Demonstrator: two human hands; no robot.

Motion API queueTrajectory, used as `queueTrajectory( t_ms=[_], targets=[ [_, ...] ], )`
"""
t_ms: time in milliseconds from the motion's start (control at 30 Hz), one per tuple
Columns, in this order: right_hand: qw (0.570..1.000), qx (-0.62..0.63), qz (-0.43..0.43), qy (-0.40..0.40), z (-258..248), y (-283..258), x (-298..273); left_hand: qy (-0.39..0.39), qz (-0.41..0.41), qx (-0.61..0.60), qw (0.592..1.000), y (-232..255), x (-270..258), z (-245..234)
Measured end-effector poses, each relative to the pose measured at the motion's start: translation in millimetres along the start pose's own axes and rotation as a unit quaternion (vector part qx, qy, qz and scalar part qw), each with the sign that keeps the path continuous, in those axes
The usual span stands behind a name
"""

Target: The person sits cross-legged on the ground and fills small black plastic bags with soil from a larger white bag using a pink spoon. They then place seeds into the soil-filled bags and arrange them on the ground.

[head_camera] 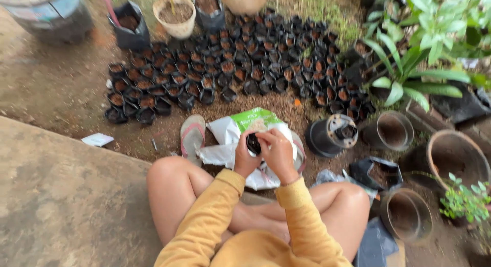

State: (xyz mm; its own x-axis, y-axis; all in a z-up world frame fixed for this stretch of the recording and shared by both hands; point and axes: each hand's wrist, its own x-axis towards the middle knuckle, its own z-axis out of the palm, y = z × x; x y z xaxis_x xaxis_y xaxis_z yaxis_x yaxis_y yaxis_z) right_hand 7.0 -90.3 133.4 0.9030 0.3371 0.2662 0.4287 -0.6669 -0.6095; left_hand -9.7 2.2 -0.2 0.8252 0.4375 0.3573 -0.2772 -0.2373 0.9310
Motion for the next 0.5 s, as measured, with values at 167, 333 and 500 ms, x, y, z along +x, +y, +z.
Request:
queueTrajectory(
  t_ms=[167, 333, 500],
  targets=[
    [1.0, -0.016, 0.016, 0.012, 15, 17, 0, -0.013, -0.048, 0.001, 0.999, -2, 1, -5],
    [0.998, -0.003, 0.031, 0.053, 14, 23, 1, -0.006, -0.087, 0.022, 0.996, -7, 2, -6],
    [0.995, -0.004, 0.055, 0.083, 10, 34, 9, 0.044, -0.141, 0.008, 0.989, -15, 6, -6]
  ],
)
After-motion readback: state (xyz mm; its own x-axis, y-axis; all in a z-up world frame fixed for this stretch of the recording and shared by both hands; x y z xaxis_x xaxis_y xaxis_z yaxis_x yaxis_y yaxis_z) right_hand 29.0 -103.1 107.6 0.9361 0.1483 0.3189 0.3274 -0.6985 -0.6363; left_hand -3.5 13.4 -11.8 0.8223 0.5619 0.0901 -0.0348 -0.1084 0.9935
